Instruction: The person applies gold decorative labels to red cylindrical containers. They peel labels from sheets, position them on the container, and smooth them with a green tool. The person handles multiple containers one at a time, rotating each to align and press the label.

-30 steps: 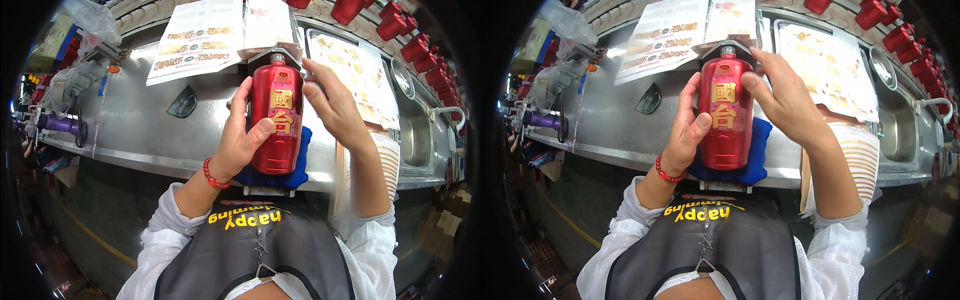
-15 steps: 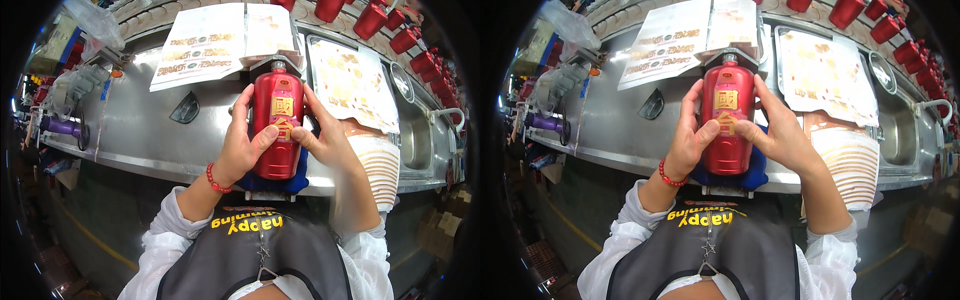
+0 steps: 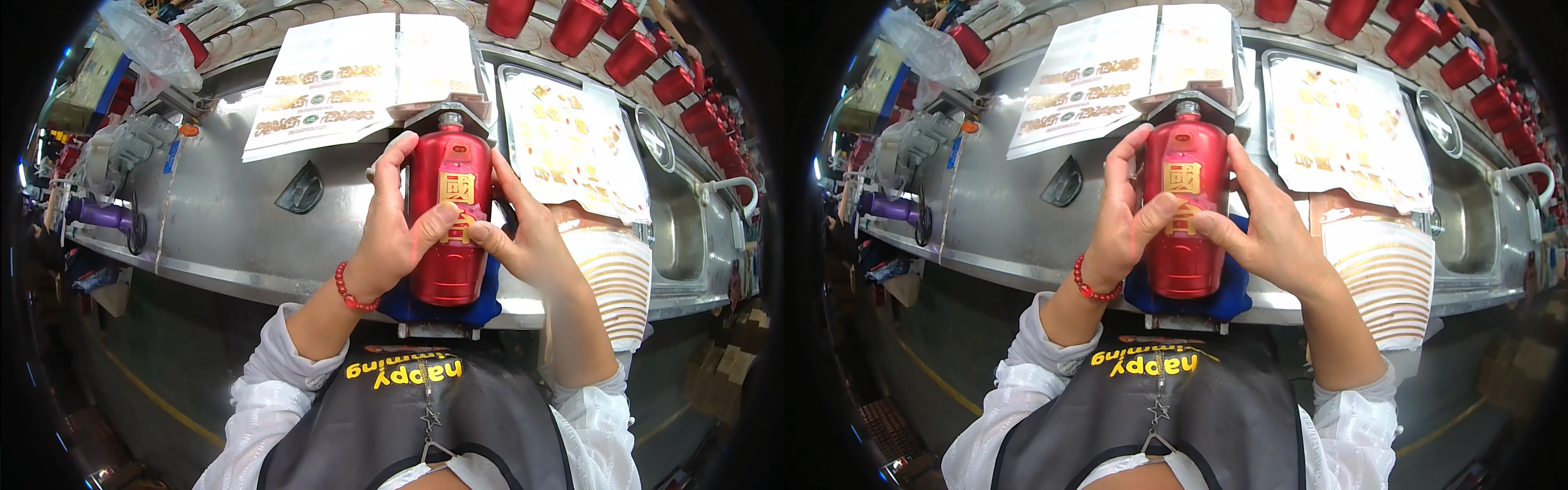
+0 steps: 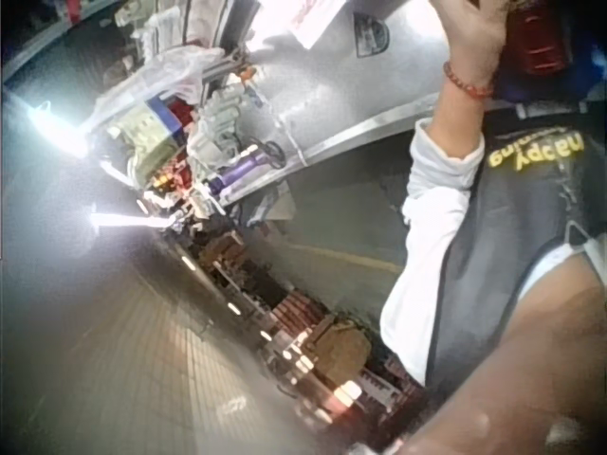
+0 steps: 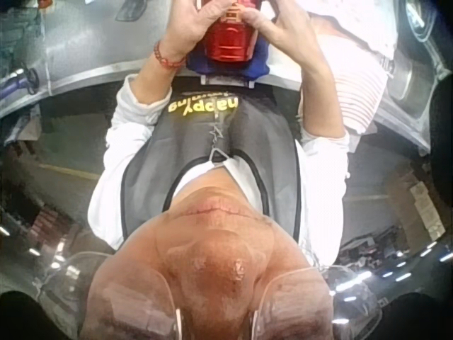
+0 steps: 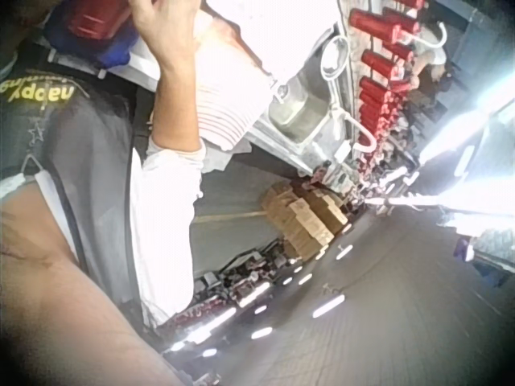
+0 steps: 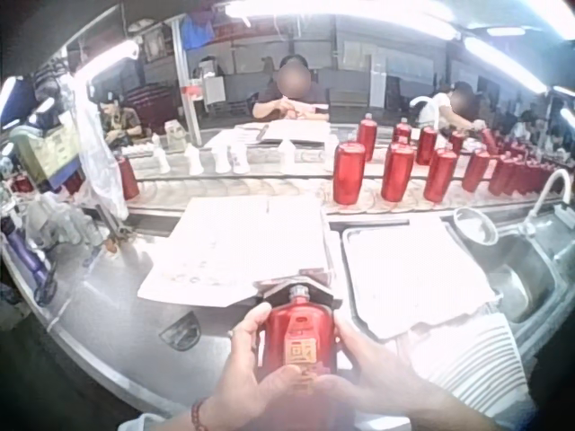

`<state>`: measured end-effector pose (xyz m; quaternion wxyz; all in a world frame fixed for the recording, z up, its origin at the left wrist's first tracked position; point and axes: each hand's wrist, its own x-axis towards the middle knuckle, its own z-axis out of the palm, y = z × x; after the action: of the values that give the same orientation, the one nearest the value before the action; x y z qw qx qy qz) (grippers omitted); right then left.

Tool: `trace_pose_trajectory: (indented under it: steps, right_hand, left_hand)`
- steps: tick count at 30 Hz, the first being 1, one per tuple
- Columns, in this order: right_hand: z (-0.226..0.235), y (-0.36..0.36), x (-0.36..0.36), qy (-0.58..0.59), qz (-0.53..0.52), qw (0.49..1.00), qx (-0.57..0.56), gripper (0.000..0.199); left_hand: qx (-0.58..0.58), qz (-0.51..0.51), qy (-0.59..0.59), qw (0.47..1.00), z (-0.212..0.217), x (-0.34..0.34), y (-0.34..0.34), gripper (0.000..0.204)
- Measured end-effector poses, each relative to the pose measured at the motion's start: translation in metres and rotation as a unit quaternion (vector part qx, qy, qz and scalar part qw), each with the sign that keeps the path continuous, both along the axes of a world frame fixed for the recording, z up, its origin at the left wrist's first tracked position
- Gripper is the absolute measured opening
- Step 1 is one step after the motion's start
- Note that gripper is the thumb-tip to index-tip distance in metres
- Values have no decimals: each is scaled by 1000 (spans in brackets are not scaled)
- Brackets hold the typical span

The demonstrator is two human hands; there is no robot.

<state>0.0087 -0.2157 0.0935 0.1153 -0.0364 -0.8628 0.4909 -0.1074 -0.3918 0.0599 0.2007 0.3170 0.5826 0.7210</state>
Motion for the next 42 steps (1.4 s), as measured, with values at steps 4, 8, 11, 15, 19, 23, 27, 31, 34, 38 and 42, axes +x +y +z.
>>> trace_pose_trajectory:
  steps: [4,8,11,15,19,23,27,31,34,38,42]
  right_hand:
    - [0,0,-1,0,2,1000,-11,91]
    - [1,1,-1,4,9,1000,-20,91]
    - [-1,1,-1,6,8,1000,-4,91]
    - [1,-1,0,6,3,1000,3,91]
    - [2,0,-1,6,6,1000,6,90]
    - [4,-2,-1,3,2,1000,5,91]
    - [4,-2,0,-9,0,1000,-2,91]
    - [7,-3,0,-18,-2,1000,2,92]
    - [6,-2,0,-14,-3,1000,1,92]
    - [4,-2,-1,-12,-1,1000,5,93]
    - [2,-1,0,-27,4,1000,5,96]
  left_hand:
    - [-7,-2,14,1000,-2,2,0,87]
    - [-1,-5,9,1000,-3,1,0,87]
    - [-3,-2,16,1000,-4,2,-1,87]
    - [-11,3,24,1000,-6,3,-2,86]
    - [1,19,25,1000,-6,3,0,79]
    - [-18,95,81,992,1,-15,10,58]
    - [-93,101,156,978,20,-27,23,34]
    - [-109,89,113,984,16,-33,25,29]
    - [-39,111,72,990,11,-32,32,32]
    - [-40,102,23,994,16,-32,31,32]
    - [-74,110,70,989,12,-33,34,31]
